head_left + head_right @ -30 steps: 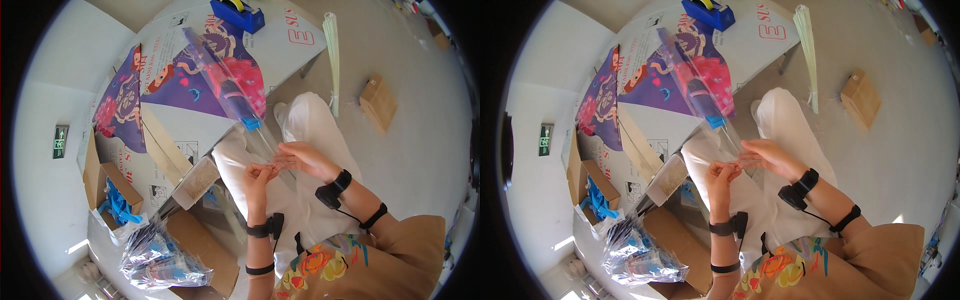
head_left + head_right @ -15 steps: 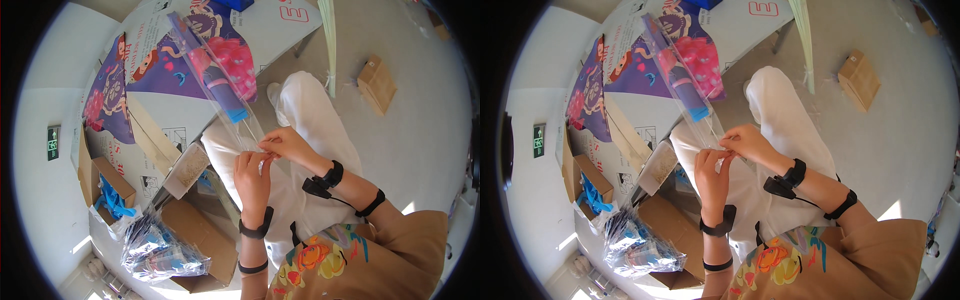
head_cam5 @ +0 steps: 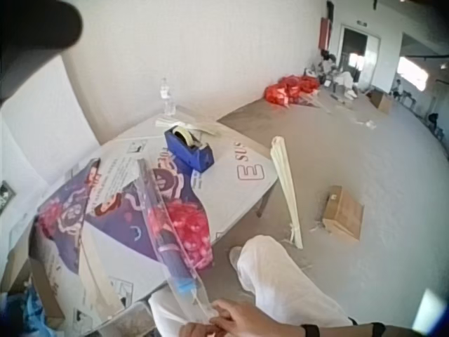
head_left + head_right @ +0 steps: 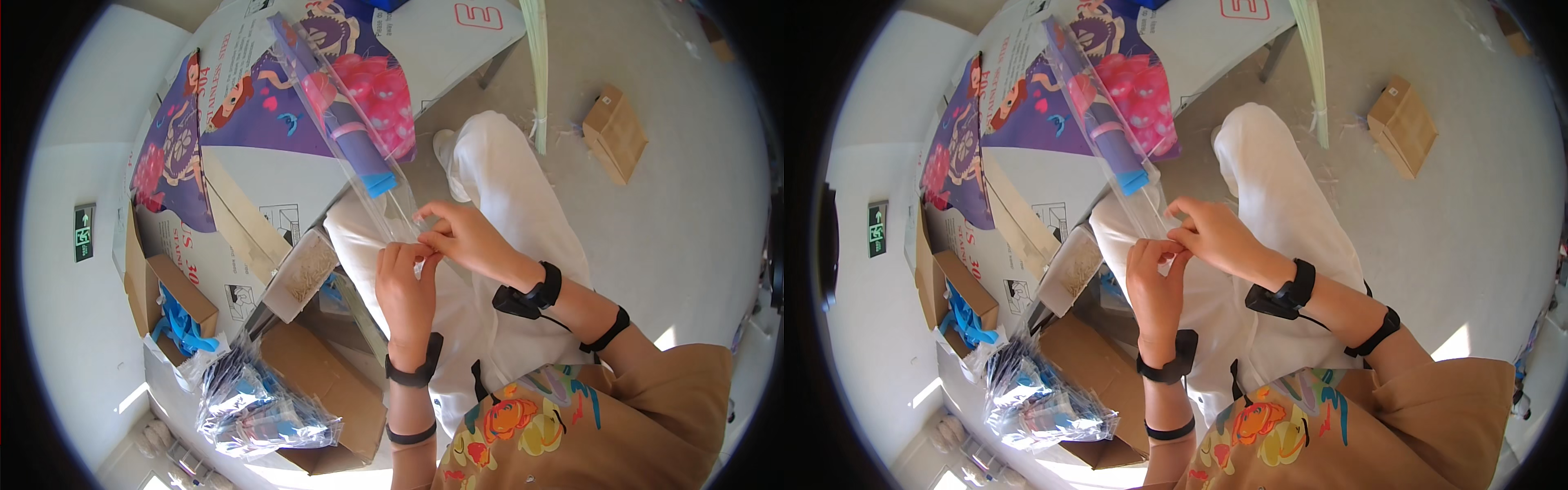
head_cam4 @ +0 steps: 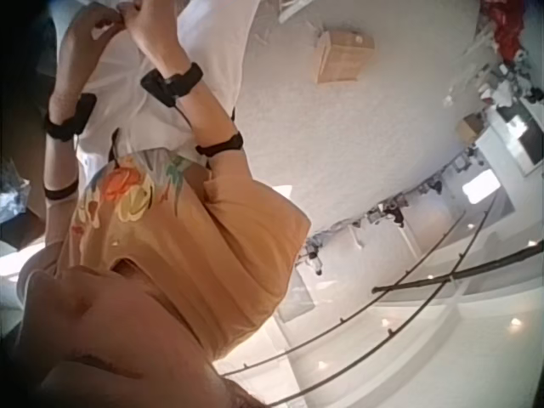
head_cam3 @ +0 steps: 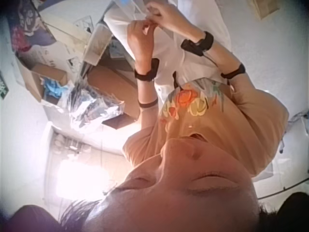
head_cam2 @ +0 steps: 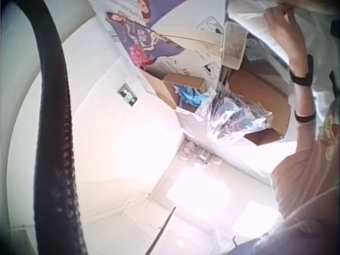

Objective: Assembling a character-themed kite by attaching plastic support sticks and adhesive ribbons.

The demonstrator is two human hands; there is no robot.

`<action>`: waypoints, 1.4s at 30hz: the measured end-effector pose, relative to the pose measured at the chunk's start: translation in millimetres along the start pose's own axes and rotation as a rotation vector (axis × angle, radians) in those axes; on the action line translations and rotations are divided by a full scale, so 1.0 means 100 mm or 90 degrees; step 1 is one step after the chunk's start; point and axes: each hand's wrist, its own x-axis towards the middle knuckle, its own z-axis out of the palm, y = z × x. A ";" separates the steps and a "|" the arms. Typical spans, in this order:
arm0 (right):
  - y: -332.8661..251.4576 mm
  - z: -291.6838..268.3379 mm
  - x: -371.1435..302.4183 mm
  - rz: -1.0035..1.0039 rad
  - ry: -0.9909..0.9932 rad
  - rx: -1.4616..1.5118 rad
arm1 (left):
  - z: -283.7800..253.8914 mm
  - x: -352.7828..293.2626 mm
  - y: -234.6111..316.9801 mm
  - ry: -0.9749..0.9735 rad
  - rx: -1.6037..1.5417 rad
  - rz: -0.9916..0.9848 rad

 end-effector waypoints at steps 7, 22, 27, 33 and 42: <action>-0.09 -0.04 -0.02 0.037 0.008 0.063 | -0.06 0.04 0.00 -0.058 -0.043 -0.026; -0.12 -0.13 0.04 -0.276 -0.063 -0.003 | -0.50 -0.08 0.12 -0.055 -0.346 -0.147; -0.29 -0.32 0.05 -0.153 0.004 0.055 | -1.24 -0.81 -0.11 -0.095 -0.752 -0.171; -0.31 -0.36 -0.08 -0.296 -0.057 0.041 | -1.23 -2.54 -1.27 -0.550 0.170 -0.525; -0.39 -0.33 -0.24 -0.298 -0.052 0.058 | -0.68 -0.82 -0.16 0.141 0.087 -0.097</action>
